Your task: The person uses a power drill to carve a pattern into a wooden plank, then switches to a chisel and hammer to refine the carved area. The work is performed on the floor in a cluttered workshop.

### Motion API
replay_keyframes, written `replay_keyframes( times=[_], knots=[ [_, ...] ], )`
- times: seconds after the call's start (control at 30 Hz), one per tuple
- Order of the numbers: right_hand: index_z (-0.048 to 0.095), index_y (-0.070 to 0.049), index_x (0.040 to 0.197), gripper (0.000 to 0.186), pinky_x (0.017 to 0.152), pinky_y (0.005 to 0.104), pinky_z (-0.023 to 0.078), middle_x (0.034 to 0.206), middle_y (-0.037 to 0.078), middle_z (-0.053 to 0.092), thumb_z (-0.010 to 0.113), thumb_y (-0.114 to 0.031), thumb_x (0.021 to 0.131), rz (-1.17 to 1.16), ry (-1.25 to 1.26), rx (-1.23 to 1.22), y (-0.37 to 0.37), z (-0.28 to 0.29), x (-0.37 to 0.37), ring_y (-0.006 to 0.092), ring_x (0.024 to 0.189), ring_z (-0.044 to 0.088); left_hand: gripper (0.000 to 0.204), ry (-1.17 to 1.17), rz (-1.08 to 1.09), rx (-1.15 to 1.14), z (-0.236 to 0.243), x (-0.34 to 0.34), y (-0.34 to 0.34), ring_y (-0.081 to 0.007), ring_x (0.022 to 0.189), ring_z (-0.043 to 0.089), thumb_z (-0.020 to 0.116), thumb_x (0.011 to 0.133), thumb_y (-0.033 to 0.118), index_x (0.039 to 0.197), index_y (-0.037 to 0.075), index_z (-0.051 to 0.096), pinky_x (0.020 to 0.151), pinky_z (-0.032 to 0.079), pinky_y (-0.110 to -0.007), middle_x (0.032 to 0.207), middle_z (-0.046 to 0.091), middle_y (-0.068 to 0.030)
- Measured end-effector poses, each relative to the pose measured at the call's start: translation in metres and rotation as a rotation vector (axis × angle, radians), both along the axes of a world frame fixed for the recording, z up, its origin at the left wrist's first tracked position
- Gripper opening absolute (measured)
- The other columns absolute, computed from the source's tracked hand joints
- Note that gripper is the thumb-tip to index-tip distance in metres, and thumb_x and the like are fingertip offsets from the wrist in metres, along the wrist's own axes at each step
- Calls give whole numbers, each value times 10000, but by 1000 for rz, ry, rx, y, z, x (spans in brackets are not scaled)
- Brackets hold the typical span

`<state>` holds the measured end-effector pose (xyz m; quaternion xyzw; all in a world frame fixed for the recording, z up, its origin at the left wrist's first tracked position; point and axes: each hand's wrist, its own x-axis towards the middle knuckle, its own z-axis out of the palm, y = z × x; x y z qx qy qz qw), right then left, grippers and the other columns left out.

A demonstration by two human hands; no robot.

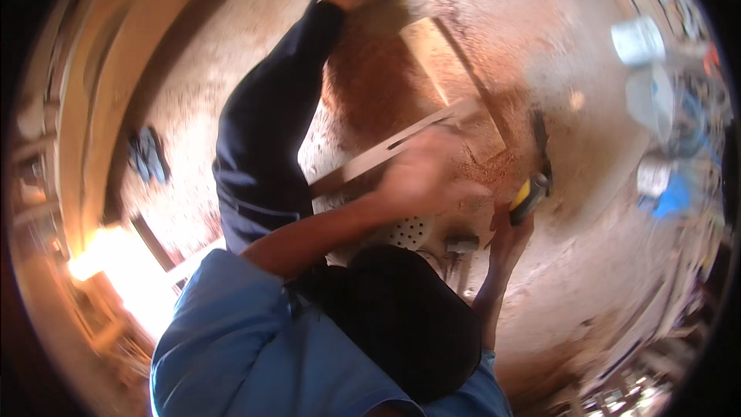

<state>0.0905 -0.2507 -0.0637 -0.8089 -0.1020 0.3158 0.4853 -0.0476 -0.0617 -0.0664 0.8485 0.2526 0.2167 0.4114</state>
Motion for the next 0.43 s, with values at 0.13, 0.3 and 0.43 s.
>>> replay_keyframes(
  times=[0.13,0.3,0.43],
  knots=[
    [649,-16,1264,401,587,285,428,715,2,534,735,-231,936,-194,73,-133,-18,-28,-8,100,626,518,844,487,85,-66,-29,-99,44,-386,1296,573,878,812,390,1446,-20,500,1088,483,-468,1392,584,-253],
    [638,-48,1271,405,760,380,514,954,145,684,740,-242,930,-217,-51,-210,-41,-67,-5,283,856,668,640,750,148,-183,-52,-132,37,-255,907,705,840,855,429,1242,-26,610,854,553,-400,966,719,-192],
    [603,-64,1349,501,838,426,545,1147,235,725,765,-255,915,-135,17,-270,-51,-89,23,332,1030,726,532,749,104,-147,-63,-140,43,-335,863,745,826,879,407,1216,45,631,779,561,-453,927,732,-211]
  ],
)
